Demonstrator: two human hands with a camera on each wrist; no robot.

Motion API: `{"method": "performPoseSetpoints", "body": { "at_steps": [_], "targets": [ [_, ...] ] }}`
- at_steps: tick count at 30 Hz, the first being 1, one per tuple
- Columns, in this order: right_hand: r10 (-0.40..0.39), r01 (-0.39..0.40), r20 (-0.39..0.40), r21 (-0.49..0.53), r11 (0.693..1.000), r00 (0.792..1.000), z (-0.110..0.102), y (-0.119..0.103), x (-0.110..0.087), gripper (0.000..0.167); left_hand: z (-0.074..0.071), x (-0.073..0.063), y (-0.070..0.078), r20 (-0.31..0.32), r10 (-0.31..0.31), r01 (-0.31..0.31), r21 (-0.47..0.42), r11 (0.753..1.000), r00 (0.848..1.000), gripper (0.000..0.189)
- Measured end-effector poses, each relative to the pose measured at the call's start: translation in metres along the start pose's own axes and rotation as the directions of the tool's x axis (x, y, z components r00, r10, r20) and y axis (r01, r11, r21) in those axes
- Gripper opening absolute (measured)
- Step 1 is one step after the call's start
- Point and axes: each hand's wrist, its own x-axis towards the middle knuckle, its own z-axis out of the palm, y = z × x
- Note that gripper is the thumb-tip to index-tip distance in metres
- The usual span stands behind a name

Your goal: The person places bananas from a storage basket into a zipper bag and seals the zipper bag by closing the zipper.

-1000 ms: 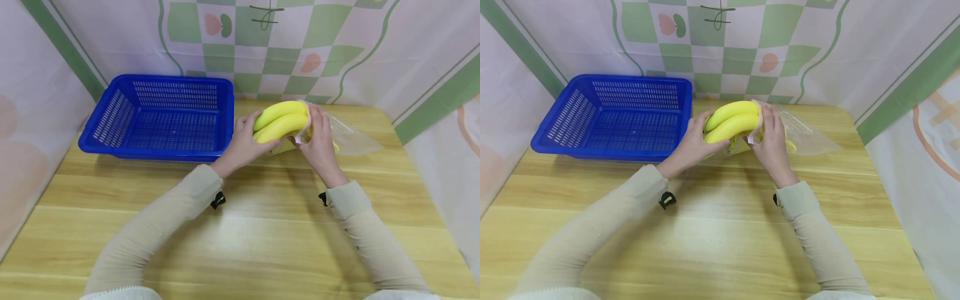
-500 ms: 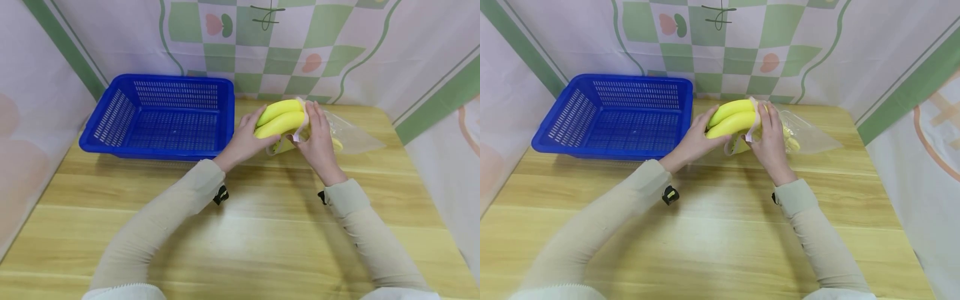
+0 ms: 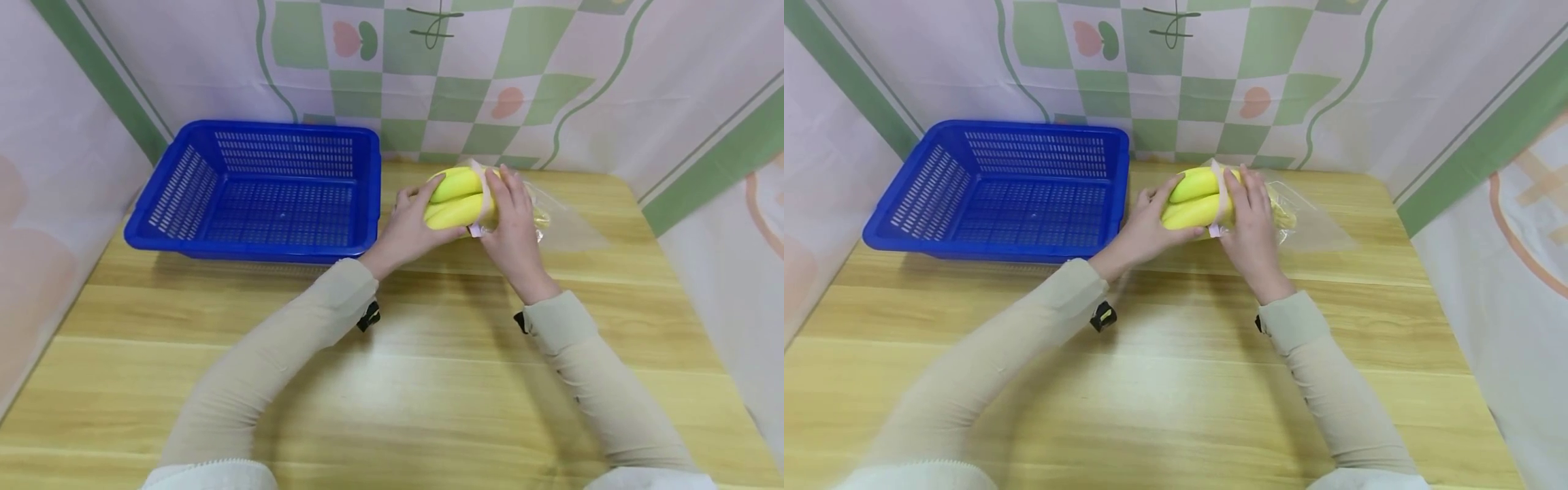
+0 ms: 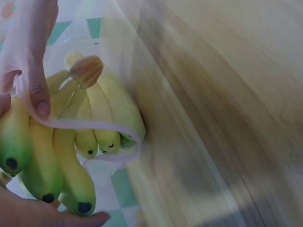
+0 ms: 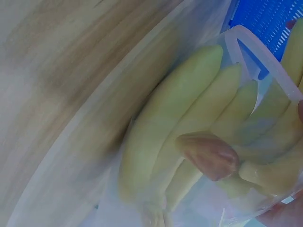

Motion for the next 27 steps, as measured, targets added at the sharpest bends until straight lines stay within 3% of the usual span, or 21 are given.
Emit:
{"method": "performPoseSetpoints", "body": {
  "at_steps": [5, 11, 15, 22, 27],
  "targets": [
    [0.021, -0.021, -0.015, 0.009, 1.0, 1.0, 0.001, 0.001, 0.001, 0.077, 0.0, 0.001, -0.002, 0.035, -0.002, 0.002, -0.007, 1.0, 0.999, 0.095],
    [0.089, -0.087, -0.043, 0.041, 0.995, 0.995, -0.002, 0.006, 0.001, 0.078, -0.002, -0.002, -0.008, -0.005, -0.01, 0.009, -0.171, 0.985, 1.0, 0.089],
    [0.107, -0.105, -0.041, 0.048, 0.993, 0.993, -0.001, 0.006, 0.001, 0.078, -0.004, -0.004, -0.014, -0.006, -0.023, 0.021, -0.221, 0.975, 1.0, 0.083],
    [0.126, -0.125, -0.017, 0.045, 0.991, 0.992, 0.002, 0.007, 0.0, 0.081, -0.005, -0.002, -0.016, 0.028, -0.006, 0.011, -0.178, 0.984, 1.0, 0.081],
    [0.079, -0.079, -0.01, 0.034, 0.996, 0.997, 0.003, 0.006, -0.002, 0.08, -0.003, 0.0, -0.013, 0.07, -0.004, 0.013, -0.137, 0.99, 0.998, 0.081]
  ]
}}
